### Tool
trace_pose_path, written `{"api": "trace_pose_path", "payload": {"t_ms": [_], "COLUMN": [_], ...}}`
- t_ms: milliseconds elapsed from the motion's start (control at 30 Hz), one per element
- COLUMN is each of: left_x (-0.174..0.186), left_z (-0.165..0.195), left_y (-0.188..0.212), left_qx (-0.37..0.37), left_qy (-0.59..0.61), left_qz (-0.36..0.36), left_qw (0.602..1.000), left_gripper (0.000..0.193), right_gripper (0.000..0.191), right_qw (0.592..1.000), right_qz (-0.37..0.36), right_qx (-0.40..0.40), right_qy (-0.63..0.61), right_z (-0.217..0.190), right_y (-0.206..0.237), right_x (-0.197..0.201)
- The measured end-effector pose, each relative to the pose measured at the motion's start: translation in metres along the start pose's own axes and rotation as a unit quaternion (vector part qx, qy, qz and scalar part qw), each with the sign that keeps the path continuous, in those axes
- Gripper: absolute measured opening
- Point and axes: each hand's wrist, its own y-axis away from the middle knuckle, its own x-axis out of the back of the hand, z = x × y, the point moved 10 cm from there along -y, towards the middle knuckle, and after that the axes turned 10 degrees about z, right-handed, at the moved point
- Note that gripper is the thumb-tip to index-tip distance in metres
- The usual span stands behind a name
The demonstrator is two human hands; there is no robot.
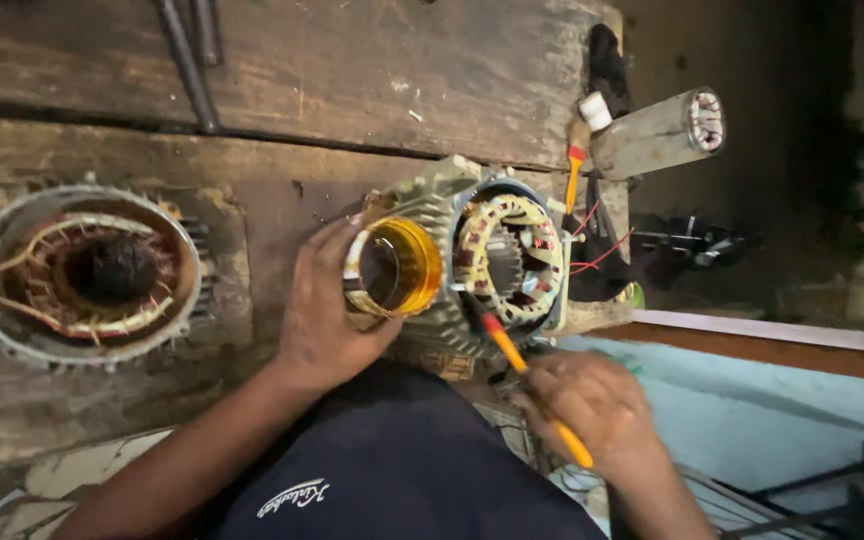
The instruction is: The person holds an open can of amber varnish in one hand and uses a paintbrush to coat the copper windings of a disassembled electric motor stator, repeatedly dipping the brush and brushing around the winding slots. At the end they set the brush in the can and step back from the workbench.
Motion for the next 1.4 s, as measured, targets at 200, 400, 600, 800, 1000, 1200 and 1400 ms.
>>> {"api": "trace_pose_path", "payload": {"t_ms": [200,400,600,800,1000,1200,1400], "left_x": [-0.004,-0.009,-0.014,-0.029,-0.046,-0.058,-0.069], "left_z": [0.031,0.062,0.096,0.128,0.160,0.194,0.209], "left_y": [0.027,0.056,0.085,0.100,0.104,0.103,0.105], "left_qx": [0.016,0.014,0.002,-0.004,-0.045,-0.118,-0.136], "left_qy": [-0.052,-0.088,-0.154,-0.181,-0.217,-0.237,-0.247], "left_qz": [0.051,0.101,0.123,0.111,0.087,0.085,0.081], "left_qw": [0.997,0.991,0.980,0.977,0.971,0.961,0.956], "left_gripper": [0.101,0.101,0.104,0.103,0.106,0.104,0.103], "right_gripper": [0.035,0.032,0.013,0.023,0.030,0.024,0.017], "right_qw": [0.998,0.995,0.959,0.725,0.767,0.859,0.909], "right_qz": [-0.035,0.034,0.116,0.334,0.229,0.089,0.033], "right_qx": [0.022,0.037,-0.131,-0.195,-0.165,-0.138,-0.094], "right_qy": [-0.036,-0.092,-0.222,-0.570,-0.576,-0.484,-0.405], "right_z": [0.025,0.052,0.135,0.191,0.152,0.106,0.093], "right_y": [0.038,0.067,0.112,0.143,0.114,0.077,0.068], "right_x": [0.007,0.024,0.052,0.077,0.077,0.053,0.041]}}
